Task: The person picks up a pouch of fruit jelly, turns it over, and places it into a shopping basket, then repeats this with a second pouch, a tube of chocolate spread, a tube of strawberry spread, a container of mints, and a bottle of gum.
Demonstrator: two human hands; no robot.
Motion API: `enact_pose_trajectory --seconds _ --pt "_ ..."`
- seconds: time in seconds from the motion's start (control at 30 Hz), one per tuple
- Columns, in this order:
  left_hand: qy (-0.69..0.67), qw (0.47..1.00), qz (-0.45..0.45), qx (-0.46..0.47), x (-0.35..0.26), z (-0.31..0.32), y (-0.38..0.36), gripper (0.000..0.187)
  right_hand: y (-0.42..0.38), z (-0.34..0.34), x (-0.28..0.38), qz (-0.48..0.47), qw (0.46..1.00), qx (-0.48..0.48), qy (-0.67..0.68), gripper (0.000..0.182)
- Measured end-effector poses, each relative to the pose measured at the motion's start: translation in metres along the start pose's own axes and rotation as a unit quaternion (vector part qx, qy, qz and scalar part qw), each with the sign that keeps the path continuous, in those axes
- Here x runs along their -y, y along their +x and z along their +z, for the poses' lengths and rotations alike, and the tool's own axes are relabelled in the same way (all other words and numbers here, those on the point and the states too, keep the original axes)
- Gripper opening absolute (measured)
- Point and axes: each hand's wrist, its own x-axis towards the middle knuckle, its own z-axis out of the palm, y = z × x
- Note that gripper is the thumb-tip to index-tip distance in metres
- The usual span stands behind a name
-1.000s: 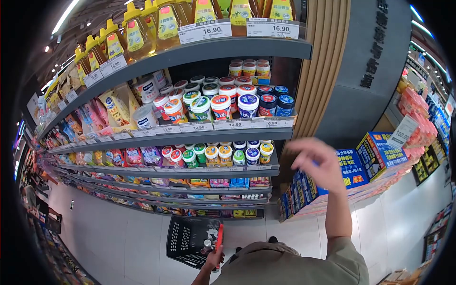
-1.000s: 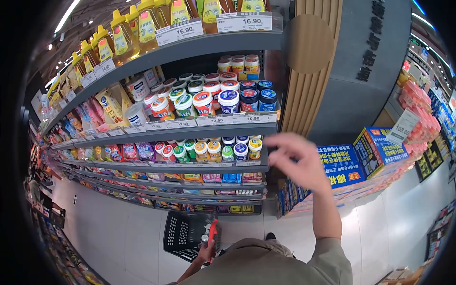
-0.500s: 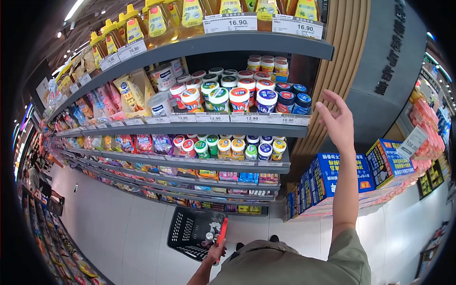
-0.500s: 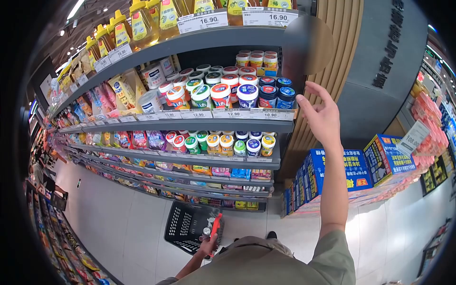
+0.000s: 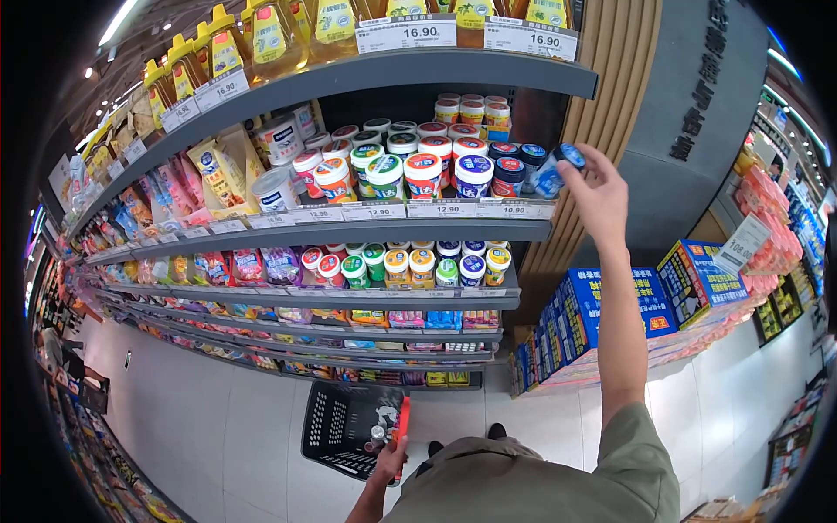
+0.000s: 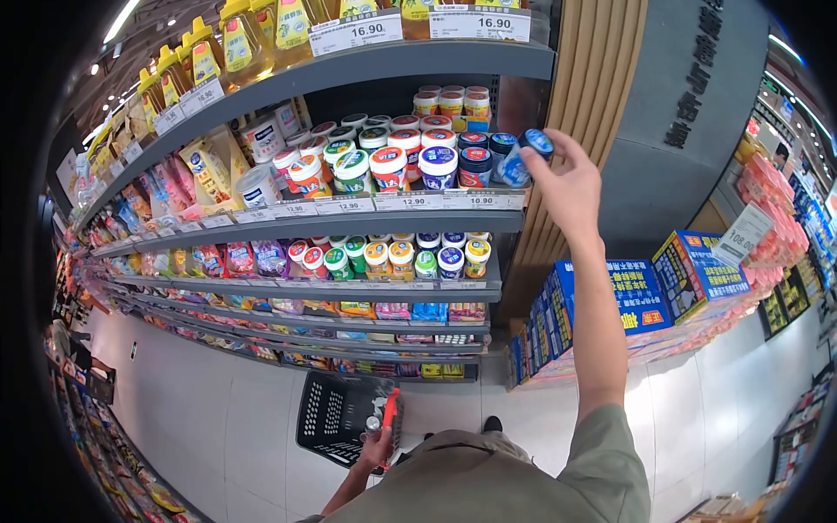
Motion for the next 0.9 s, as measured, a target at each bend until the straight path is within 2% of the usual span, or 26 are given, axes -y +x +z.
enact_pose_trajectory --seconds 0.03,0.07,0.1,0.13,0.2,0.27,0.33,0.4,0.47,0.5,0.57,0.6,0.67,0.7,0.77,0.9 --pt "0.038 0.995 0.073 -0.049 0.005 -0.001 0.003 0.056 -0.003 -0.009 0.007 0.03 0.996 -0.021 0.078 0.051" --pt "0.038 0.995 0.074 -0.046 -0.003 -0.003 0.003 0.056 -0.006 -0.015 0.015 0.06 0.985 -0.041 0.155 0.05" --pt "0.021 0.99 0.12 -0.073 -0.023 -0.007 -0.004 0.053 -0.009 -0.019 0.014 0.046 0.977 -0.047 0.205 0.044" --pt "0.003 0.981 0.164 -0.1 -0.048 -0.012 -0.014 0.05 -0.016 -0.023 0.016 0.048 0.977 -0.047 0.2 0.044" --pt "-0.03 0.994 0.104 -0.028 -0.141 -0.025 -0.055 0.046 -0.04 -0.028 0.022 0.144 0.921 0.024 0.361 0.043" --pt "-0.045 0.964 0.26 0.028 -0.192 -0.029 -0.064 0.051 -0.073 -0.017 0.024 0.162 0.892 0.102 0.409 0.047" --pt "-0.231 0.934 0.229 0.145 -0.245 -0.019 -0.08 0.055 -0.107 -0.007 0.033 0.199 0.851 0.195 0.444 0.049" --pt "-0.31 0.884 0.231 0.263 -0.294 -0.006 -0.101 0.061 -0.139 0.007 0.034 0.249 0.794 0.267 0.486 0.049" --pt "-0.367 0.806 0.218 0.41 -0.329 0.005 -0.116 0.058 -0.164 0.019 0.036 0.283 0.767 0.308 0.487 0.05" --pt "-0.372 0.808 0.209 0.406 -0.338 0.01 -0.121 0.058 -0.173 0.025 0.038 0.293 0.757 0.314 0.492 0.05" --pt "-0.422 0.766 0.164 0.455 -0.348 0.016 -0.126 0.058 -0.186 0.033 0.036 0.29 0.779 0.327 0.45 0.048" --pt "-0.423 0.769 0.158 0.453 -0.345 0.017 -0.123 0.058 -0.191 0.035 0.032 0.284 0.782 0.338 0.44 0.047" --pt "-0.482 0.705 0.115 0.507 -0.336 0.017 -0.114 0.056 -0.196 0.035 0.03 0.285 0.789 0.339 0.425 0.045" --pt "-0.482 0.707 0.11 0.506 -0.334 0.017 -0.115 0.056 -0.197 0.036 0.031 0.281 0.799 0.342 0.407 0.042" --pt "-0.54 0.689 0.033 0.482 -0.332 0.016 -0.117 0.06 -0.201 0.04 0.032 0.281 0.805 0.338 0.399 0.041" --pt "-0.557 0.681 0.007 0.475 -0.328 0.012 -0.115 0.062 -0.204 0.048 0.035 0.289 0.806 0.343 0.387 0.039"
